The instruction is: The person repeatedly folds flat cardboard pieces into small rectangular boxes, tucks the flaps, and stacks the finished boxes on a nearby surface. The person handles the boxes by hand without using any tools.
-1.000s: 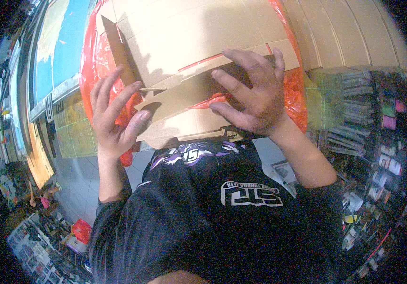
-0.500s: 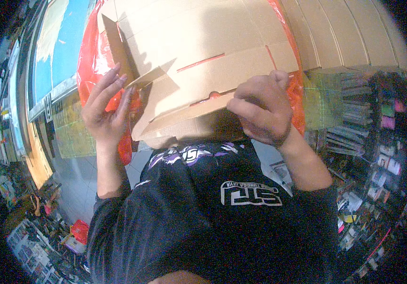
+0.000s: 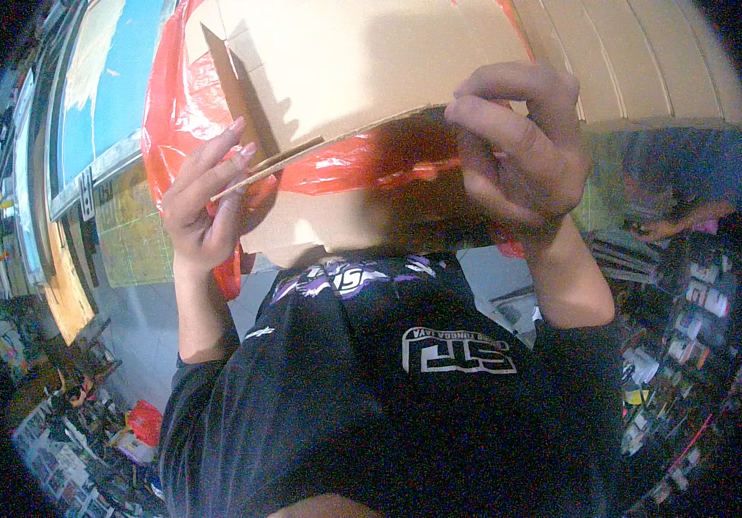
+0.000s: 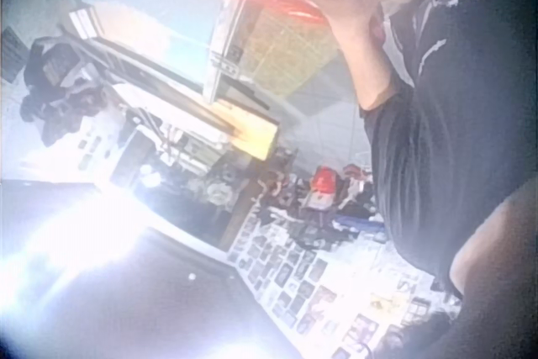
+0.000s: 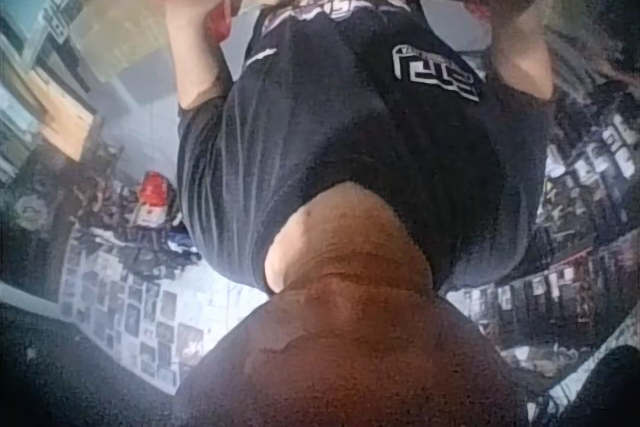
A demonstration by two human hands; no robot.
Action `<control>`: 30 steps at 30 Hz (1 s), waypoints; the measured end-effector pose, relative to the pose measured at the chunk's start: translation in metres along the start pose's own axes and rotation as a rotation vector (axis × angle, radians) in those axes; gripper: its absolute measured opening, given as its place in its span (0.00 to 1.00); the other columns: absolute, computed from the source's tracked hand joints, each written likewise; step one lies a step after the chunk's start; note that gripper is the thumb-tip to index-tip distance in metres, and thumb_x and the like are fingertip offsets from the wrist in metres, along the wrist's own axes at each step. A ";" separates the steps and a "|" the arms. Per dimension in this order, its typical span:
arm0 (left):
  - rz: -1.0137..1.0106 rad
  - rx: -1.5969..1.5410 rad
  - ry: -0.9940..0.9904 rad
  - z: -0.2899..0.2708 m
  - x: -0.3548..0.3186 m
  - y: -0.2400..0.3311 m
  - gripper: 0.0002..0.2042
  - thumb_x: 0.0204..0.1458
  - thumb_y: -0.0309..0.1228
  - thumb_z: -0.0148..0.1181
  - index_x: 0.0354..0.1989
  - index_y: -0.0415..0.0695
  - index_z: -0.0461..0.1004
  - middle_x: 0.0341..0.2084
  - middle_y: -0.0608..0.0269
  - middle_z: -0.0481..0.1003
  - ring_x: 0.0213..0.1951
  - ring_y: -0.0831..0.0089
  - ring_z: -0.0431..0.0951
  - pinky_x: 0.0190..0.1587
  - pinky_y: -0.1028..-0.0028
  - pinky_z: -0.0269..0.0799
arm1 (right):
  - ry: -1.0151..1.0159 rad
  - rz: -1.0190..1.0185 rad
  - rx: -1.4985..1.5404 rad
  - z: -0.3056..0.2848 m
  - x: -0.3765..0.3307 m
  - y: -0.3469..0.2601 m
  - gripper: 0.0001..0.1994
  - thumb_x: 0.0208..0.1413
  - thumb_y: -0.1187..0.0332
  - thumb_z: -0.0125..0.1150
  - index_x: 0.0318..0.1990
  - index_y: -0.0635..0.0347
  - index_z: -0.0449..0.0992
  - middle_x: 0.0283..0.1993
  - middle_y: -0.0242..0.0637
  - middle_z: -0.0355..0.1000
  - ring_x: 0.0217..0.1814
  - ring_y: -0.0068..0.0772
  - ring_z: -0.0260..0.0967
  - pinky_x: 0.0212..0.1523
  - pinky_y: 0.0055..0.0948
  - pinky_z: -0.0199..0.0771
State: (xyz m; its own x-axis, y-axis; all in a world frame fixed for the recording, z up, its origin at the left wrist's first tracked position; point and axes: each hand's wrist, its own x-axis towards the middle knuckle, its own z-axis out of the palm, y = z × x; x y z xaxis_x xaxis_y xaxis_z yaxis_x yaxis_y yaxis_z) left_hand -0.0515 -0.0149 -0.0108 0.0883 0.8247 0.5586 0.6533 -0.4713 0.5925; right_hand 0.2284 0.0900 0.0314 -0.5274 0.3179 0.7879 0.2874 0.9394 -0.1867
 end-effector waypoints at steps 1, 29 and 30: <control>0.001 -0.021 -0.009 -0.001 0.000 0.000 0.14 0.41 0.18 0.59 0.39 0.40 0.78 0.46 0.51 0.75 0.42 0.58 0.76 0.44 0.68 0.69 | -0.015 -0.009 -0.017 -0.001 0.003 0.001 0.16 0.36 0.87 0.57 0.37 0.64 0.72 0.35 0.47 0.71 0.35 0.41 0.69 0.35 0.32 0.68; -0.142 0.444 -0.074 0.020 0.002 0.046 0.18 0.41 0.32 0.63 0.45 0.46 0.75 0.44 0.62 0.74 0.47 0.62 0.71 0.54 0.63 0.57 | -0.907 0.237 -0.014 0.028 0.014 -0.009 0.18 0.39 0.69 0.65 0.43 0.57 0.75 0.45 0.41 0.73 0.44 0.43 0.72 0.42 0.34 0.73; -0.159 0.410 -0.106 0.020 -0.002 0.042 0.18 0.41 0.32 0.64 0.44 0.45 0.75 0.42 0.62 0.74 0.45 0.63 0.71 0.52 0.63 0.58 | -0.963 0.261 -0.023 0.027 0.017 -0.013 0.18 0.40 0.69 0.65 0.43 0.57 0.75 0.45 0.42 0.73 0.43 0.43 0.73 0.42 0.33 0.73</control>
State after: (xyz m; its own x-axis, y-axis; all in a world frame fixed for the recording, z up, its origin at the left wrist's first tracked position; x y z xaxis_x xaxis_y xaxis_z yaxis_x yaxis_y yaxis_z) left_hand -0.0086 -0.0304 0.0013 0.0255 0.9142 0.4045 0.9069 -0.1914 0.3753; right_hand 0.1944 0.0863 0.0314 -0.8660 0.4919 -0.0895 0.4967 0.8260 -0.2665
